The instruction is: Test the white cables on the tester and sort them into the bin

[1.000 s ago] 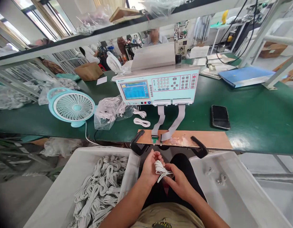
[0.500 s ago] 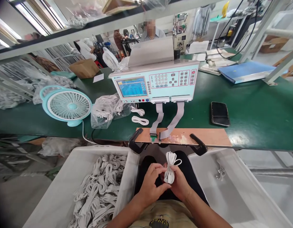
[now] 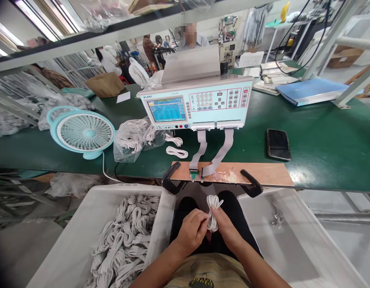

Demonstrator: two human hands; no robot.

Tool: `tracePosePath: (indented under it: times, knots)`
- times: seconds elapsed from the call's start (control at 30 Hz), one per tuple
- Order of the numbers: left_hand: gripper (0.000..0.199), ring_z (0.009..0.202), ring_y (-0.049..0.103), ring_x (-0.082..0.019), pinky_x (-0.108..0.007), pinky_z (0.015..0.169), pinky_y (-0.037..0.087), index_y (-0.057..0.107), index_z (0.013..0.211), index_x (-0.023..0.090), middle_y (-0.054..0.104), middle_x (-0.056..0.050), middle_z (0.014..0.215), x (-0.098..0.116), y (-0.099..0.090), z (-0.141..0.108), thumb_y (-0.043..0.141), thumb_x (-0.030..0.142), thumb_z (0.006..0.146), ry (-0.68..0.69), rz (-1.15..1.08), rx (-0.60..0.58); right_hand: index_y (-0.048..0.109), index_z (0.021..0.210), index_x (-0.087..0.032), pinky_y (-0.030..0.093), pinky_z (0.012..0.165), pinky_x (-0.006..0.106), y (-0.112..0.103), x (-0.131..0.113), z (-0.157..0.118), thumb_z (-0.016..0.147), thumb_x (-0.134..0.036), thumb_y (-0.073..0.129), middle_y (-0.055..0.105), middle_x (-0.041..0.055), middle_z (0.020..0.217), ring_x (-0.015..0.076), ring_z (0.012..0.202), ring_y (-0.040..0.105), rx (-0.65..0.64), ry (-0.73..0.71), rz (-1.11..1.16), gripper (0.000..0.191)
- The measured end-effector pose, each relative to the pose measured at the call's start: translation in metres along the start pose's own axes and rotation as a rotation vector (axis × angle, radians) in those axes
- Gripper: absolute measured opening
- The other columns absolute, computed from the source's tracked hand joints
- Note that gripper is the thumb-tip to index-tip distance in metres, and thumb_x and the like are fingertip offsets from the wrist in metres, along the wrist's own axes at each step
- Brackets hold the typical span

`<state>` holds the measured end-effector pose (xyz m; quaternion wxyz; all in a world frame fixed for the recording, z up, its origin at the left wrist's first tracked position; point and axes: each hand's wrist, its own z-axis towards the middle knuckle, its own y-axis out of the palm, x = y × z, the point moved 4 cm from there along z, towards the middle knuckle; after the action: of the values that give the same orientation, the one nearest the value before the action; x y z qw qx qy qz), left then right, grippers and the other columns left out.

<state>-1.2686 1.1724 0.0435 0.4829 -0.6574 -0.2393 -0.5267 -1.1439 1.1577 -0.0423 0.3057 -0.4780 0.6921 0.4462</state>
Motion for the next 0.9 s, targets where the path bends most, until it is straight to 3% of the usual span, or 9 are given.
tracePosePath:
  times: [0.1,0.13,0.2,0.27,0.33,0.5,0.67,0.8,0.9]
  knots:
    - [0.018,0.083,0.055,-0.022,-0.032,0.086,0.039,0.071,0.091,0.023,0.064,-0.009,0.086,0.001,-0.011,0.006,0.056,0.026,0.082,-0.022,-0.044,-0.017,0.052,0.122,-0.014,0.03,0.102,0.051,-0.015,-0.025,-0.004,0.078,-0.058,0.057,0.048,0.0171,0.127,0.0352,0.123,0.037,0.22,-0.387,-0.474,0.063]
    - [0.018,0.081,0.055,-0.021,-0.031,0.084,0.039,0.071,0.091,0.024,0.064,-0.008,0.086,0.003,-0.014,0.008,0.055,0.025,0.082,-0.016,-0.029,-0.044,0.053,0.122,-0.015,0.031,0.102,0.051,-0.014,-0.036,-0.007,0.08,-0.053,0.057,0.048,0.0165,0.126,0.0342,0.123,0.037,0.191,-0.514,-0.601,0.057]
    - [0.02,0.079,0.055,-0.019,-0.029,0.078,0.04,0.071,0.091,0.023,0.064,-0.007,0.084,0.007,-0.018,0.012,0.052,0.022,0.083,0.006,0.035,-0.09,0.061,0.109,-0.02,0.04,0.092,0.043,-0.006,-0.053,-0.013,0.088,-0.042,0.051,0.059,0.0117,0.107,0.0276,0.106,0.051,-0.053,-0.661,-0.748,0.032]
    - [0.02,0.076,0.055,-0.017,-0.027,0.075,0.04,0.071,0.088,0.023,0.064,-0.005,0.081,0.008,-0.021,0.017,0.051,0.022,0.083,0.007,0.079,-0.07,0.065,0.09,-0.021,0.044,0.076,0.034,0.002,-0.065,-0.017,0.093,-0.035,0.043,0.06,0.0058,0.082,0.0204,0.082,0.056,-0.287,-0.639,-0.753,0.026]
    - [0.017,0.069,0.054,-0.015,-0.025,0.07,0.041,0.07,0.089,0.022,0.063,-0.003,0.075,0.003,-0.024,0.023,0.054,0.021,0.081,-0.042,0.044,0.027,0.064,0.083,-0.021,0.042,0.065,0.029,0.009,-0.074,-0.015,0.093,-0.035,0.044,0.058,0.0028,0.073,0.0171,0.07,0.053,-0.343,-0.545,-0.668,0.027]
    - [0.017,0.054,0.048,-0.009,-0.021,0.057,0.04,0.065,0.087,0.017,0.057,0.002,0.063,-0.017,-0.023,0.036,0.066,0.026,0.074,-0.254,-0.259,0.252,0.055,0.069,-0.019,0.037,0.057,0.026,0.024,-0.073,0.008,0.086,-0.039,0.052,0.051,-0.0016,0.063,0.0144,0.06,0.045,-0.199,-0.439,-0.487,0.026]
    - [0.017,0.061,0.05,-0.01,-0.021,0.058,0.042,0.068,0.068,0.013,0.058,-0.001,0.071,-0.021,-0.027,0.048,0.071,0.03,0.069,-0.275,-0.431,0.202,0.057,0.067,-0.018,0.039,0.06,0.027,0.026,-0.07,0.035,0.081,-0.05,0.056,0.053,-0.0006,0.063,0.016,0.062,0.047,-0.004,-0.426,-0.347,0.034]
    - [0.017,0.071,0.054,-0.012,-0.022,0.063,0.044,0.073,0.073,0.013,0.06,-0.005,0.085,-0.021,-0.031,0.055,0.075,0.028,0.065,-0.321,-0.546,0.107,0.061,0.069,-0.018,0.038,0.056,0.027,0.027,-0.068,0.047,0.077,-0.055,0.06,0.056,-0.0007,0.063,0.0156,0.059,0.048,0.003,-0.359,-0.279,0.038]
    - [0.016,0.068,0.054,-0.011,-0.022,0.062,0.045,0.072,0.072,0.013,0.06,-0.003,0.08,-0.024,-0.03,0.058,0.074,0.027,0.066,-0.353,-0.589,0.092,0.065,0.074,-0.018,0.038,0.057,0.027,0.027,-0.07,0.049,0.077,-0.054,0.061,0.059,-0.0001,0.065,0.0161,0.061,0.049,0.011,-0.36,-0.252,0.037]
